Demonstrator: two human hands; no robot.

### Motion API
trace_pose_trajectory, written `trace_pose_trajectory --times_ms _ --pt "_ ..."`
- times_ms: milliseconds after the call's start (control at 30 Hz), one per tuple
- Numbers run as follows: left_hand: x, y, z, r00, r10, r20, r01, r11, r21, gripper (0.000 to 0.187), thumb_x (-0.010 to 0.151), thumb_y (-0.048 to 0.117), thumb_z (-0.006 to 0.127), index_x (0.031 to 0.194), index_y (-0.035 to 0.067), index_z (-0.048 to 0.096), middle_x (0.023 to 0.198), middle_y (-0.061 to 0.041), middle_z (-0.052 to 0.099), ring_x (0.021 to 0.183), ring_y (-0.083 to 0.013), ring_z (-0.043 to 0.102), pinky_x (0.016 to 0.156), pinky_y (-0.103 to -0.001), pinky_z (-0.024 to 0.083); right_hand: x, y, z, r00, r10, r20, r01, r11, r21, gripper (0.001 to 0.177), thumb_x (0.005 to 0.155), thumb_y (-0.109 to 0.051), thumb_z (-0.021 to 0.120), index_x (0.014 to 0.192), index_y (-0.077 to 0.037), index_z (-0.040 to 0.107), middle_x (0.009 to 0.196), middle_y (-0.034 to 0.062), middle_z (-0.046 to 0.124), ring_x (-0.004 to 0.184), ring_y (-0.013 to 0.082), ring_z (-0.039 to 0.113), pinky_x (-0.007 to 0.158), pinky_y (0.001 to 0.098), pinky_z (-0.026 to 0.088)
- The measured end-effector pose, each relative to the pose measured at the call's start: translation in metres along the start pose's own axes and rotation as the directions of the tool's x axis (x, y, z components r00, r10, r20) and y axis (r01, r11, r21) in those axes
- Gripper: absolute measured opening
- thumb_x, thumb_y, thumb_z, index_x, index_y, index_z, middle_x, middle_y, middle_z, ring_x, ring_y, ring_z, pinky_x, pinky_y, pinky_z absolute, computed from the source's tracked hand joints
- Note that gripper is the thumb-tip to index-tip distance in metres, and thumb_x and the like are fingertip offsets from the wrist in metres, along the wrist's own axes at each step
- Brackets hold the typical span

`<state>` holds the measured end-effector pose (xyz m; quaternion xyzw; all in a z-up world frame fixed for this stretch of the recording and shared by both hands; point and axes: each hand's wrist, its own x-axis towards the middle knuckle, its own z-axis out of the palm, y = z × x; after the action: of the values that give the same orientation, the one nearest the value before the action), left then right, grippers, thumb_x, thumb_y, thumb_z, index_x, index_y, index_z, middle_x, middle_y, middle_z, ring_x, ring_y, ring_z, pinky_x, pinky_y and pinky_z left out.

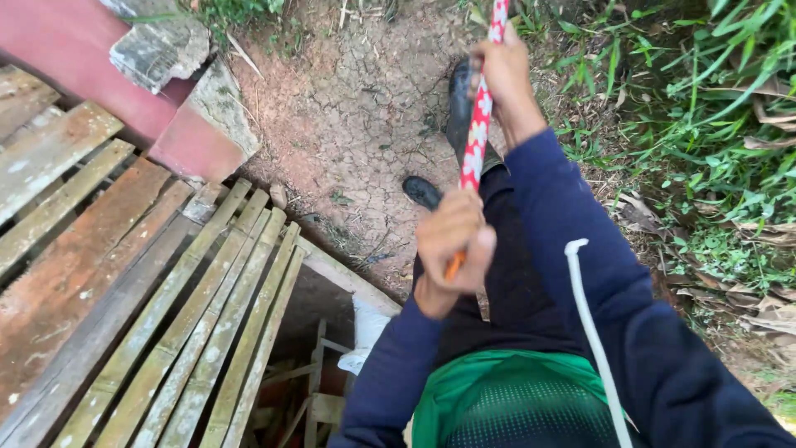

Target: Sweeping and collecting grass and debris outdoors near a wooden structure.

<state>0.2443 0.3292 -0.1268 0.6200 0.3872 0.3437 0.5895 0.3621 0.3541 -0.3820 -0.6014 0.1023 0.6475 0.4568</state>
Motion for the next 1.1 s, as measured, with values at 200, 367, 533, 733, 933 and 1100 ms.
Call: trace_pose_trajectory --times_ms 200,367,533,733,933,1100 --pt "0.011 -0.012 -0.012 0.999 -0.006 -0.039 0.020 0.934 0.356 0.035 0.090 0.002 0.069 0.062 0.004 0.047 0.062 -0.008 0.042 0.061 -0.0282 0.044 0.070 -0.040 0.040 0.042 0.063 0.115 0.939 0.273 0.210 -0.240 0.956 -0.171 0.049 0.100 -0.010 0.061 0.147 -0.006 0.048 0.080 0.0042 0.067 0.052 0.0110 0.060 0.046 0.0288 0.057" --pt "-0.003 0.040 -0.052 0.996 0.033 -0.079 0.009 0.878 0.479 0.039 0.090 0.008 0.074 0.061 0.009 0.049 0.062 -0.006 0.046 0.060 -0.0259 0.047 0.070 -0.041 0.042 -0.040 0.108 0.206 0.591 0.373 0.715 -0.584 0.809 0.061 0.068 0.095 -0.007 0.061 0.157 -0.008 0.033 0.070 0.0018 0.055 0.045 0.0091 0.050 0.038 0.0258 0.046" --pt "-0.040 0.046 -0.087 0.960 0.109 -0.258 -0.046 0.970 0.237 0.033 0.087 0.009 0.065 0.060 0.007 0.046 0.063 -0.004 0.049 0.061 -0.0249 0.053 0.071 -0.043 0.048 -0.045 0.045 0.197 0.907 0.137 0.398 -0.080 0.984 -0.157 0.019 0.096 -0.005 0.062 0.113 0.004 0.061 0.076 0.0067 0.061 0.049 0.0152 0.060 0.043 0.0313 0.049" --pt "-0.010 -0.077 -0.075 0.912 0.136 -0.388 -0.118 0.990 0.071 0.019 0.088 0.003 0.068 0.077 -0.004 0.054 0.080 -0.014 0.053 0.083 -0.0377 0.062 0.091 -0.049 0.053 0.029 -0.020 0.108 0.987 -0.010 0.160 0.081 0.894 -0.441 0.008 0.100 -0.013 0.057 0.100 -0.006 0.053 0.083 0.0070 0.065 0.051 0.0134 0.058 0.043 0.0339 0.053" --pt "0.011 -0.149 -0.083 0.918 -0.077 -0.390 0.086 0.996 0.005 0.028 0.096 0.004 0.068 0.071 0.001 0.056 0.067 -0.009 0.053 0.066 -0.0259 0.052 0.067 -0.037 0.045 0.151 0.064 0.080 0.952 0.243 0.187 -0.126 0.867 -0.482 0.015 0.104 -0.015 0.053 0.090 -0.010 0.049 0.073 0.0010 0.051 0.056 0.0099 0.051 0.051 0.0282 0.052" --pt "-0.012 -0.098 -0.093 0.934 0.103 -0.342 -0.013 0.967 0.255 0.030 0.093 0.007 0.072 0.066 0.009 0.058 0.063 -0.004 0.055 0.065 -0.0234 0.052 0.073 -0.040 0.043 0.077 0.108 0.164 0.548 0.555 0.626 -0.385 0.832 -0.401 0.028 0.111 -0.023 0.050 0.085 -0.014 0.046 0.069 -0.0050 0.041 0.055 0.0058 0.041 0.057 0.0244 0.045"
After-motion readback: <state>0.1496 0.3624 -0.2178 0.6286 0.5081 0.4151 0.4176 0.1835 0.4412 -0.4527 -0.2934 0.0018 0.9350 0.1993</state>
